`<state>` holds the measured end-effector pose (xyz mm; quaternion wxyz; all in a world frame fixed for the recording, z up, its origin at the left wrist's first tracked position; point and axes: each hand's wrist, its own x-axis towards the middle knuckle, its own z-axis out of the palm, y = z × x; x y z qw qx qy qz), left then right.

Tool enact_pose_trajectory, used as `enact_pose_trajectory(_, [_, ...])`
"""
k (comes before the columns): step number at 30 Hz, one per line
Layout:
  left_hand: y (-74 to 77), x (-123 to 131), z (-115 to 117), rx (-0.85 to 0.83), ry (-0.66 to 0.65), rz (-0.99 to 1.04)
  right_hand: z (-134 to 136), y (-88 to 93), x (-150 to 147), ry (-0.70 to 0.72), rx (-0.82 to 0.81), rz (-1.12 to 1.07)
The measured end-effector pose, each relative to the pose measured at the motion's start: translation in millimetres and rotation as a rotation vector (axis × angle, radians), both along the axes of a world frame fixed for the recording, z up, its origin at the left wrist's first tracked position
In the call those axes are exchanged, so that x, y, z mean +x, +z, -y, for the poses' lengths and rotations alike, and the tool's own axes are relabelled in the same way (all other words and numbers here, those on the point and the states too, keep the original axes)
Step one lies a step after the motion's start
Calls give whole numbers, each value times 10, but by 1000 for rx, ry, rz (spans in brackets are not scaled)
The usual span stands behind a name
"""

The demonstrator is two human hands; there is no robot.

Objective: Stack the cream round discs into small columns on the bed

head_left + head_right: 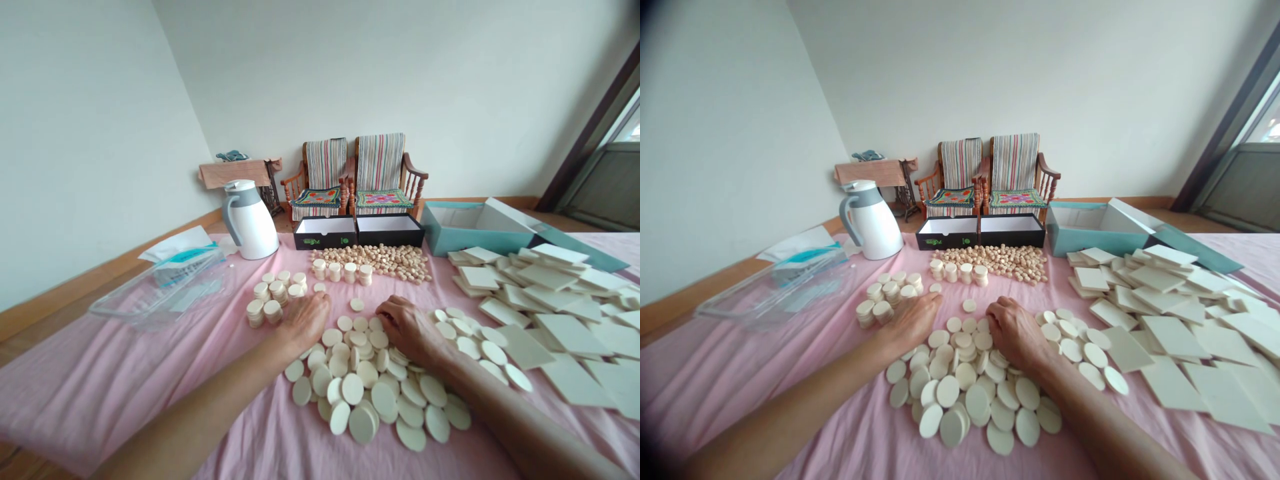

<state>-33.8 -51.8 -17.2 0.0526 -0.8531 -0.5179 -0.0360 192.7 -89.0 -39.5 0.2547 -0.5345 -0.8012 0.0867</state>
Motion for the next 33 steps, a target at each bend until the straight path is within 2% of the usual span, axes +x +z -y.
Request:
enact_pose_trajectory(4, [-16,5,-40,-3,8,-12,-8,-13,1,2,0,3])
enact_pose_trajectory(8, [3,-24,18,9,-21,13,-14,-21,13,1,1,-2])
enact_pose_trajectory(13, [-31,-244,210,149,-188,274,-30,-15,15,-6,1,-22])
enact_pose_trajectory(19, [-177,-538,404,235,-240,455,-206,84,-120,42,-23,-25])
enact_pose_trajectory(23, [-235,-602,397,271,-204,518,-405,124,-241,123,-53,54])
enact_pose_trajectory(27, [-239,-604,355,247,-212,568,-546,88,-298,137,-116,73])
enact_pose_trajectory(33, [-228,-594,338,196,-234,629,-620,101,-556,124,-10,83])
